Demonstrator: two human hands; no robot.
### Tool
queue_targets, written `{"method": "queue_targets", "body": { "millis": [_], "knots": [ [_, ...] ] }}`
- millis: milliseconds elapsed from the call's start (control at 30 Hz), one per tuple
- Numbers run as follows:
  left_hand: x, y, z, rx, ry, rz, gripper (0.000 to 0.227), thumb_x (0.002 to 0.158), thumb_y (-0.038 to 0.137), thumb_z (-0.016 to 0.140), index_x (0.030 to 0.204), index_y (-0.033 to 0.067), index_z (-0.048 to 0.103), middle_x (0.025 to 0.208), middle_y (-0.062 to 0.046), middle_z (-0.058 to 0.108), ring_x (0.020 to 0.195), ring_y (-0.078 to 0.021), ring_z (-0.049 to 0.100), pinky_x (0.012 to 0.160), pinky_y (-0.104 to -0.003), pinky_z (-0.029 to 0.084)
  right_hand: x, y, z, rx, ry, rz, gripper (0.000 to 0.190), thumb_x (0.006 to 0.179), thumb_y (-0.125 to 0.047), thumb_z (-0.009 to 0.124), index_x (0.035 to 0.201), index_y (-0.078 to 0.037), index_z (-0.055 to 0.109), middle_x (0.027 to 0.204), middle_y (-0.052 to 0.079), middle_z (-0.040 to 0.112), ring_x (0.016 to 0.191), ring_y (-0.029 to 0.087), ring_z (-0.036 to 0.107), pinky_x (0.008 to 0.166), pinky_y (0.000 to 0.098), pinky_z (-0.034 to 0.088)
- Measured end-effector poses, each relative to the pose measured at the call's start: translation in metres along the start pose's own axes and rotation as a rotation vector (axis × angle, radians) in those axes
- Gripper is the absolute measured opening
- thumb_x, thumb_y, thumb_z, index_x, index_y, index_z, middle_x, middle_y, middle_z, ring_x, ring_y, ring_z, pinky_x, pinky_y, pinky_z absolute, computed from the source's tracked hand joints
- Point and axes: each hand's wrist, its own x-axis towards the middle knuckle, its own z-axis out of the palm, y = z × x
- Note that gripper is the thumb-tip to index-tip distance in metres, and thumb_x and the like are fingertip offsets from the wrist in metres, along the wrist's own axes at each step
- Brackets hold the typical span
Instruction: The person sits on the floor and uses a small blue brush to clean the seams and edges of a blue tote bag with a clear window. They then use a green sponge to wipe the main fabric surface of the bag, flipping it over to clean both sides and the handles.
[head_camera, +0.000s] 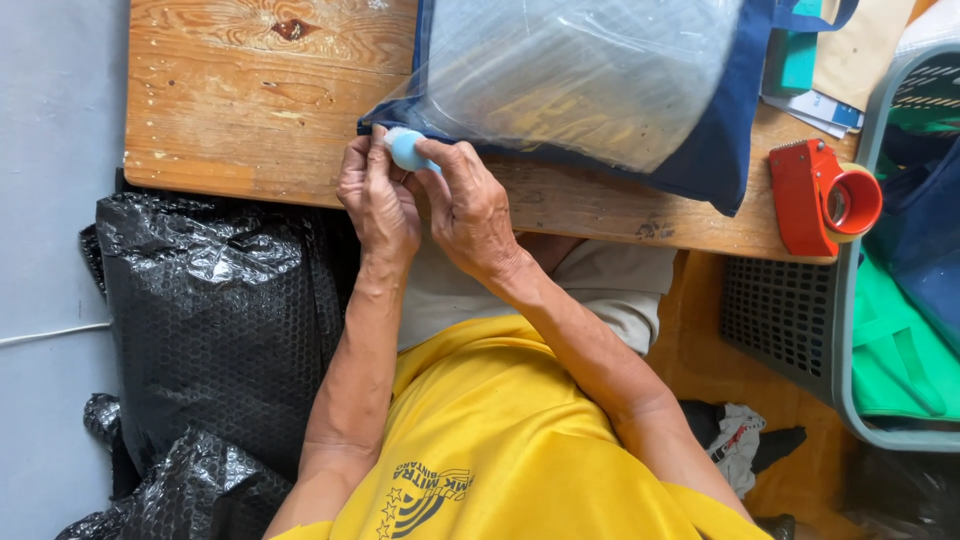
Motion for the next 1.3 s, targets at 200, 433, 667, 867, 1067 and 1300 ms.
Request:
{"method": "queue_targets", "body": {
  "millis": [200, 433, 667, 867, 1067, 1300],
  "knots": [
    [-0.013, 0.017, 0.01, -0.01, -0.07, 0.034, 0.015, 0.102, 0.018, 0.063, 0.09, 0.0088, 0.059, 0.086, -0.015, 0.075, 0.08, -0.0277, 0.079, 0.072, -0.041, 0.071, -0.002, 0.006, -0.006, -0.076, 0.012, 0.009, 0.024, 0.104, -0.015, 0.062, 0.127, -0.016, 0.064, 0.089, 0.006, 0.061, 0.082, 0.033, 0.07, 0.071, 0.0425, 0.059],
    [-0.022, 0.005, 0.013, 0.049, -0.143, 0.074, 0.017, 0.108, 0.024, 0.053, 0.096, 0.0115, 0.051, 0.095, -0.012, 0.076, 0.088, -0.028, 0.079, 0.079, -0.045, 0.069, -0.007, 0.004, -0.028, -0.063, 0.053, 0.063, 0.024, 0.103, -0.011, 0.063, 0.127, -0.012, 0.062, 0.095, 0.008, 0.065, 0.087, 0.033, 0.071, 0.076, 0.0413, 0.058],
    [-0.026, 0.008, 0.021, 0.014, -0.071, 0.074, 0.017, 0.108, 0.027, 0.049, 0.1, 0.0133, 0.049, 0.09, -0.012, 0.074, 0.083, -0.0284, 0.08, 0.077, -0.042, 0.07, -0.016, 0.026, -0.034, -0.069, 0.094, 0.071, 0.022, 0.103, -0.014, 0.064, 0.124, -0.012, 0.065, 0.094, 0.009, 0.067, 0.087, 0.033, 0.072, 0.075, 0.0409, 0.059],
    [-0.04, 0.003, 0.037, 0.075, -0.041, 0.034, 0.023, 0.105, 0.034, 0.057, 0.103, 0.0123, 0.05, 0.092, -0.013, 0.075, 0.084, -0.0261, 0.08, 0.079, -0.041, 0.069, -0.03, 0.023, -0.064, -0.029, 0.144, 0.165, 0.023, 0.104, -0.015, 0.065, 0.127, -0.01, 0.064, 0.1, 0.011, 0.069, 0.092, 0.033, 0.073, 0.077, 0.0418, 0.059],
    [-0.036, -0.017, 0.046, 0.157, -0.053, 0.051, 0.02, 0.095, 0.018, 0.076, 0.096, 0.0062, 0.061, 0.085, -0.012, 0.074, 0.076, -0.022, 0.078, 0.071, -0.039, 0.07, -0.017, 0.018, -0.04, 0.034, 0.141, 0.139, 0.024, 0.103, -0.016, 0.065, 0.127, -0.01, 0.064, 0.103, 0.011, 0.07, 0.093, 0.035, 0.073, 0.079, 0.0425, 0.06],
    [-0.039, -0.03, 0.032, 0.058, -0.051, -0.05, 0.019, 0.098, 0.017, 0.071, 0.093, 0.0027, 0.06, 0.083, -0.015, 0.074, 0.077, -0.0241, 0.079, 0.076, -0.043, 0.069, -0.03, 0.041, -0.066, -0.055, 0.136, 0.196, 0.023, 0.105, -0.013, 0.063, 0.128, -0.011, 0.062, 0.104, 0.013, 0.069, 0.097, 0.038, 0.072, 0.081, 0.0475, 0.06]
  ]
}}
